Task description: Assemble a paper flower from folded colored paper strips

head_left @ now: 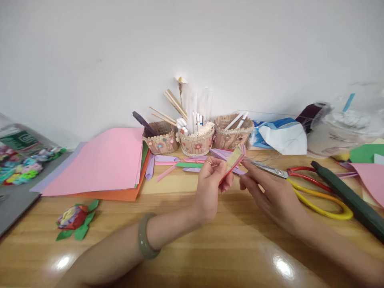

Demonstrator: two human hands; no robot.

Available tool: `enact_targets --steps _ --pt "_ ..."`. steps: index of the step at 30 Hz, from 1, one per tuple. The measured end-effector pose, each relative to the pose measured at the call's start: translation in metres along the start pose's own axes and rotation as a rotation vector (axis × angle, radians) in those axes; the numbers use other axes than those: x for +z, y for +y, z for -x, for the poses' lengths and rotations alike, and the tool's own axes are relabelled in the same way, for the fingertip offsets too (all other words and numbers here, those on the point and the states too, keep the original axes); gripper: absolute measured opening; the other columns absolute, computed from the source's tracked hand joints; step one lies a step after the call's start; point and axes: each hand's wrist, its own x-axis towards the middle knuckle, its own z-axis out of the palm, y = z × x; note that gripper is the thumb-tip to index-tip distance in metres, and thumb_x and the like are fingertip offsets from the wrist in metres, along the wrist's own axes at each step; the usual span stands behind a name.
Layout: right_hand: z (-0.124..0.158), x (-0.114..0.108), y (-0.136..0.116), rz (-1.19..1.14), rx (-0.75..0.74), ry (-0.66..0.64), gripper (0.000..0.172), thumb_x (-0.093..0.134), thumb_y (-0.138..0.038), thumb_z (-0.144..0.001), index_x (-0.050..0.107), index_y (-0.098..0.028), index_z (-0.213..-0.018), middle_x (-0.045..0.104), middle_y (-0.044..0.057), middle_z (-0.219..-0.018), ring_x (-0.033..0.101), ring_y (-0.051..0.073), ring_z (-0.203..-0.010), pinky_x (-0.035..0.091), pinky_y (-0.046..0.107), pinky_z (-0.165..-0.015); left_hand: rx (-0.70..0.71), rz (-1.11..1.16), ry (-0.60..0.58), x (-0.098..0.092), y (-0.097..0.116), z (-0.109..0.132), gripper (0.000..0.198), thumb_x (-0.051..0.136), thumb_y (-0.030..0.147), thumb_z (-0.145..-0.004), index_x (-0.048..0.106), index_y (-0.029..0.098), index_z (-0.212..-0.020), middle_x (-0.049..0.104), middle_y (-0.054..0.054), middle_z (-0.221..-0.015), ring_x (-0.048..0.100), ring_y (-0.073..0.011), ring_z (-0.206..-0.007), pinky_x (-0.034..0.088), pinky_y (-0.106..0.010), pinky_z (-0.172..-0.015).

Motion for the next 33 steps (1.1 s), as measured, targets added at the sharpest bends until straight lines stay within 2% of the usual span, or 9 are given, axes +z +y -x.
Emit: enact_targets --steps 4,9,12,17,20,23,26,29,33 --pt "-0.002 -0.008 0.006 -0.197 0.123 -0.087 0.042 0.039 -0.023 -0.091 0.033 -0.017 -0.132 0.059 -0.003 -0.062 0.055 0.012 -0.050 0.044 0.022 -0.050 -0.099 0.130 -0.135 0.000 0.006 -0.001 0.018 0.051 0.026 -0.084 0.040 0.018 -0.072 0.040 0.009 -0.041 0.025 -0.0045 -0.038 0.016 -0.017 -0.041" --pt "-0.006 -0.016 0.012 -0.443 0.123 -0.261 0.025 0.044 -0.039 -0.088 0.061 -0.020 -0.090 0.055 -0.001 -0.059 0.052 0.014 -0.055 0.043 0.024 -0.050 -0.376 0.292 -0.434 -0.006 0.012 -0.007 0.021 0.054 0.026 -0.081 0.041 0.018 -0.066 0.031 0.010 -0.037 0.014 -0.0045 -0.034 0.011 -0.018 -0.037" --pt "-0.006 -0.018 0.012 -0.526 0.106 -0.298 0.024 0.047 -0.039 -0.087 0.066 -0.023 -0.086 0.060 0.000 -0.064 0.052 0.014 -0.057 0.045 0.026 -0.056 -0.492 0.297 -0.544 -0.010 0.014 -0.008 0.021 0.057 0.030 -0.079 0.045 0.017 -0.067 0.025 0.010 -0.035 0.011 -0.0054 -0.035 0.008 -0.019 -0.037" --pt "-0.009 -0.024 0.010 -0.603 0.113 -0.337 0.027 0.050 -0.041 -0.085 0.068 -0.021 -0.091 0.059 -0.001 -0.064 0.042 0.009 -0.047 0.038 0.023 -0.046 -0.529 0.233 -0.685 -0.015 0.016 -0.008 0.019 0.061 0.034 -0.077 0.053 0.017 -0.077 0.029 0.010 -0.036 0.014 -0.0055 -0.034 0.008 -0.020 -0.037" --pt "-0.010 -0.027 0.010 -0.600 0.080 -0.355 0.030 0.049 -0.041 -0.086 0.067 -0.020 -0.076 0.051 -0.003 -0.052 0.037 0.008 -0.042 0.035 0.021 -0.042 -0.544 0.169 -0.742 -0.016 0.018 -0.009 0.023 0.062 0.037 -0.077 0.053 0.016 -0.074 0.033 0.009 -0.037 0.017 -0.0046 -0.034 0.008 -0.020 -0.036" --pt "-0.009 -0.027 0.012 -0.590 -0.016 -0.318 0.032 0.052 -0.038 -0.085 0.061 -0.020 -0.060 0.050 -0.003 -0.048 0.043 0.010 -0.045 0.037 0.022 -0.045 -0.604 0.121 -0.804 -0.018 0.021 -0.011 0.025 0.063 0.038 -0.076 0.052 0.016 -0.075 0.034 0.009 -0.038 0.017 -0.0039 -0.034 0.009 -0.020 -0.036" --pt "-0.006 -0.027 0.012 -0.570 -0.065 -0.274 0.026 0.054 -0.034 -0.084 0.060 -0.020 -0.063 0.056 -0.001 -0.054 0.050 0.011 -0.051 0.040 0.022 -0.049 -0.662 0.094 -0.839 -0.020 0.022 -0.012 0.026 0.063 0.040 -0.076 0.053 0.016 -0.082 0.036 0.010 -0.038 0.016 -0.0034 -0.032 0.011 -0.019 -0.035" --pt "-0.004 -0.028 0.010 -0.475 0.029 -0.240 0.024 0.053 -0.033 -0.085 0.060 -0.019 -0.068 0.051 -0.004 -0.051 0.043 0.009 -0.044 0.033 0.021 -0.042 -0.678 0.002 -0.820 -0.021 0.020 -0.015 0.035 0.053 0.051 -0.079 0.055 0.016 -0.085 0.042 0.008 -0.039 0.023 -0.0037 -0.030 0.016 -0.017 -0.033" --pt "-0.005 -0.029 0.007 -0.379 0.160 -0.242 0.028 0.048 -0.032 -0.087 0.057 -0.017 -0.065 0.048 -0.004 -0.051 0.039 0.008 -0.046 0.030 0.020 -0.042 -0.473 -0.256 -0.530 -0.018 0.015 -0.020 0.046 0.050 0.062 -0.074 0.053 0.017 -0.082 0.061 0.000 -0.058 0.055 -0.0107 -0.048 0.039 -0.020 -0.045"
